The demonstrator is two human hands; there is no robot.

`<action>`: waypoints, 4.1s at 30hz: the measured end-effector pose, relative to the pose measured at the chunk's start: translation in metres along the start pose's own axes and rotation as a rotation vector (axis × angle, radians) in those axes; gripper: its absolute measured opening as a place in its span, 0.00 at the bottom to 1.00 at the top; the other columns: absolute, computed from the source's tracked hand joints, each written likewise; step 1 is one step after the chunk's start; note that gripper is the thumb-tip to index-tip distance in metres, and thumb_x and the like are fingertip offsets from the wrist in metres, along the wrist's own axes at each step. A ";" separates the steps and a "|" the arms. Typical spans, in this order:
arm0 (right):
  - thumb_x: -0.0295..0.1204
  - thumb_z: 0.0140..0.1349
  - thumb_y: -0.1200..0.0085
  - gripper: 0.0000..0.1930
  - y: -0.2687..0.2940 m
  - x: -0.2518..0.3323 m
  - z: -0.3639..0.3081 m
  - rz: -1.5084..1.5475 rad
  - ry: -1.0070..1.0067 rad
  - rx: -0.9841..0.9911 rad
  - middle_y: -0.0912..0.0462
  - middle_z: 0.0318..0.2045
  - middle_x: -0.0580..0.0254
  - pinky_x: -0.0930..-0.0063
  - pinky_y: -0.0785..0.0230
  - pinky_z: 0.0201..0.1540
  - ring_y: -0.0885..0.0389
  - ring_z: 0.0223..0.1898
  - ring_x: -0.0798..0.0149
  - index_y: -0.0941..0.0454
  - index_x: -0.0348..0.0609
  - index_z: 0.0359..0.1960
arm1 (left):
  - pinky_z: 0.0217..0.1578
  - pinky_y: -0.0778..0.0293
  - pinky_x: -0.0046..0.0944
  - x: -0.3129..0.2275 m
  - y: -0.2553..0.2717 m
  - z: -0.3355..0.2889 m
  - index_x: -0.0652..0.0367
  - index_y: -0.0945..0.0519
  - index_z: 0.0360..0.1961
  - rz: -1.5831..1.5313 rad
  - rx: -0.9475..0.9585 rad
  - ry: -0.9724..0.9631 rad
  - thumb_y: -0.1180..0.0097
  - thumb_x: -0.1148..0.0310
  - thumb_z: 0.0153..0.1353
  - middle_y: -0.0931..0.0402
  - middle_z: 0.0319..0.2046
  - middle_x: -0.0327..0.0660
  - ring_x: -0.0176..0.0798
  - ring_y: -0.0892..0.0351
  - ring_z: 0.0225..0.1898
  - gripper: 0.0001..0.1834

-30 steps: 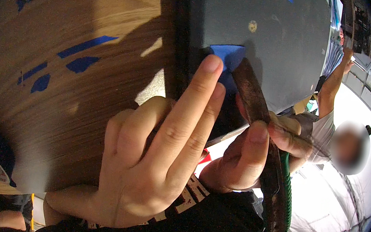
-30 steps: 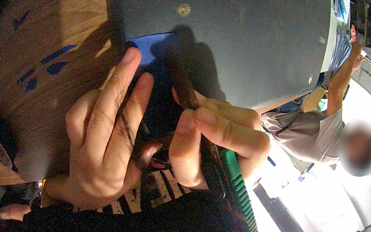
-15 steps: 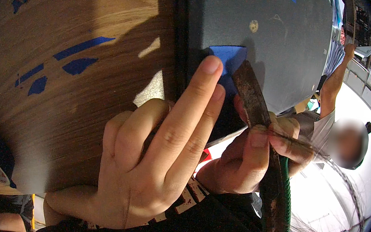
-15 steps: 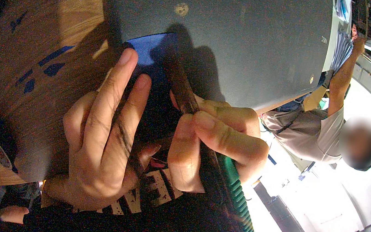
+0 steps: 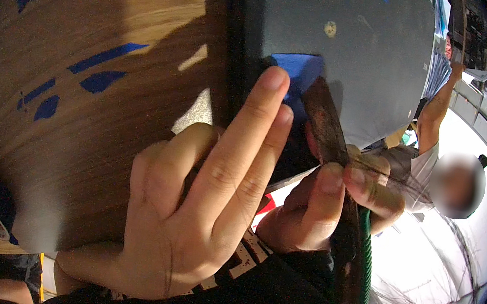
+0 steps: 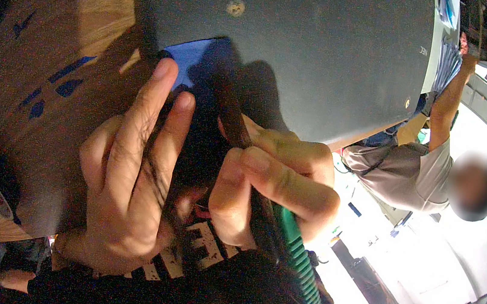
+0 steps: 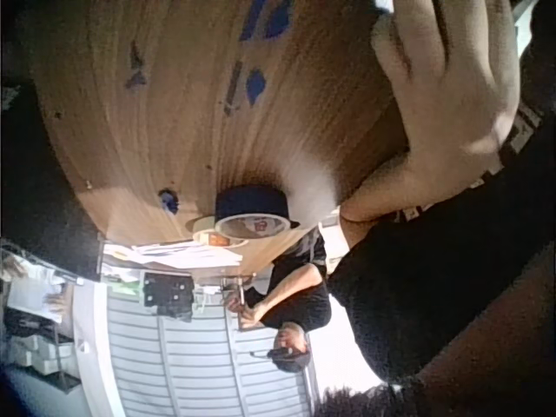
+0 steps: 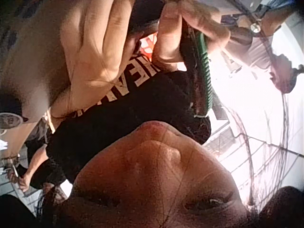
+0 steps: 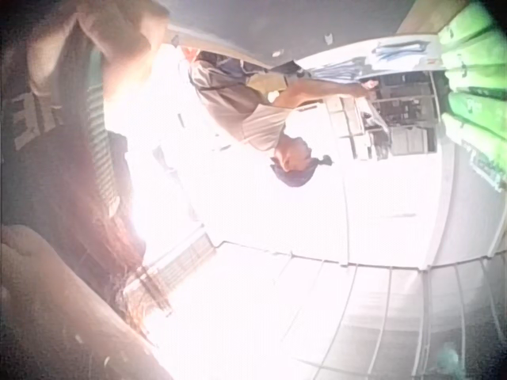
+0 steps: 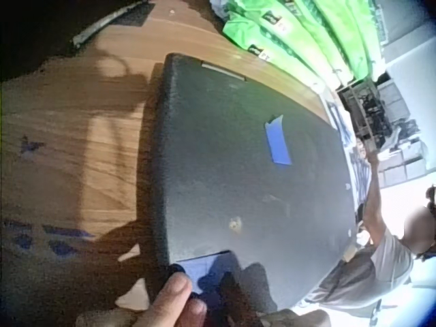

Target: The person uses a utility knife to cut pieces of blue tape from a desk, picks them up by hand, and applies them to the surface of a black laptop.

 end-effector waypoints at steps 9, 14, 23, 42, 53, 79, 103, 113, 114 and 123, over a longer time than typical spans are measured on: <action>0.15 0.50 0.42 0.13 0.034 -0.023 0.054 0.346 0.147 0.211 0.22 0.25 0.51 0.67 0.24 0.32 0.21 0.25 0.61 0.30 0.38 0.36 | 0.49 0.38 0.39 -0.006 -0.001 0.002 0.68 0.28 0.55 -0.013 0.069 -0.046 0.63 0.53 0.68 0.34 0.59 0.58 0.45 0.27 0.47 0.29; 0.24 0.56 0.40 0.12 0.008 -0.026 0.053 0.441 0.210 0.576 0.28 0.27 0.53 0.60 0.17 0.33 0.20 0.29 0.58 0.33 0.36 0.34 | 0.51 0.40 0.40 -0.002 0.000 -0.003 0.67 0.31 0.57 -0.022 0.097 0.002 0.60 0.55 0.67 0.35 0.59 0.59 0.47 0.29 0.50 0.27; 0.22 0.57 0.41 0.10 0.006 -0.022 0.055 0.518 0.135 0.586 0.27 0.29 0.54 0.62 0.17 0.35 0.18 0.31 0.59 0.31 0.37 0.35 | 0.54 0.40 0.44 0.000 0.005 -0.003 0.68 0.36 0.61 -0.090 0.112 0.000 0.47 0.60 0.56 0.41 0.62 0.62 0.54 0.31 0.56 0.34; 0.26 0.55 0.39 0.11 0.003 -0.006 0.060 0.243 0.383 0.744 0.26 0.26 0.56 0.59 0.18 0.40 0.18 0.31 0.58 0.28 0.41 0.36 | 0.50 0.36 0.44 0.006 0.007 -0.006 0.73 0.34 0.58 -0.187 0.097 0.003 0.49 0.60 0.59 0.36 0.57 0.66 0.56 0.31 0.57 0.32; 0.25 0.57 0.42 0.09 0.002 -0.012 0.051 0.256 0.396 0.734 0.29 0.29 0.55 0.54 0.18 0.41 0.20 0.31 0.59 0.30 0.44 0.37 | 0.50 0.35 0.46 0.005 0.011 -0.007 0.73 0.35 0.58 -0.078 0.140 -0.072 0.51 0.60 0.60 0.35 0.56 0.67 0.58 0.30 0.55 0.30; 0.17 0.56 0.43 0.14 0.001 -0.010 0.002 0.115 -0.024 0.121 0.26 0.32 0.50 0.70 0.27 0.36 0.21 0.30 0.59 0.33 0.44 0.38 | 0.52 0.37 0.41 0.006 0.011 0.004 0.69 0.28 0.54 -0.156 0.163 0.047 0.62 0.56 0.69 0.32 0.57 0.58 0.50 0.28 0.52 0.26; 0.17 0.52 0.39 0.18 0.000 -0.017 0.003 0.106 -0.050 -0.017 0.25 0.36 0.47 0.73 0.31 0.31 0.23 0.27 0.62 0.33 0.43 0.42 | 0.47 0.37 0.37 0.013 0.003 0.007 0.68 0.26 0.51 -0.121 0.063 0.035 0.51 0.60 0.62 0.30 0.57 0.54 0.42 0.28 0.46 0.23; 0.17 0.53 0.40 0.15 -0.008 0.000 0.015 0.226 0.172 0.294 0.26 0.33 0.47 0.71 0.27 0.32 0.22 0.28 0.60 0.32 0.41 0.40 | 0.48 0.38 0.38 0.009 0.007 0.004 0.69 0.26 0.51 -0.129 0.110 0.050 0.54 0.58 0.64 0.31 0.57 0.56 0.44 0.28 0.48 0.24; 0.17 0.54 0.41 0.15 -0.007 0.000 0.013 0.172 0.131 0.203 0.26 0.33 0.47 0.70 0.27 0.32 0.21 0.28 0.60 0.32 0.41 0.39 | 0.49 0.38 0.38 0.009 0.006 0.005 0.69 0.26 0.51 -0.138 0.096 0.048 0.55 0.58 0.64 0.31 0.57 0.57 0.45 0.28 0.49 0.24; 0.18 0.55 0.41 0.14 -0.004 -0.010 0.003 0.166 -0.012 0.026 0.27 0.32 0.50 0.69 0.26 0.36 0.21 0.29 0.59 0.33 0.42 0.40 | 0.49 0.38 0.39 0.013 0.008 0.003 0.71 0.27 0.51 -0.113 0.145 0.033 0.60 0.58 0.66 0.31 0.56 0.59 0.47 0.28 0.52 0.25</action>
Point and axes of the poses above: each hand's wrist, its own z-axis towards the middle knuckle, its own y-axis out of the back of the hand, x = y × z, the point moved 5 cm from there along z, towards the middle knuckle
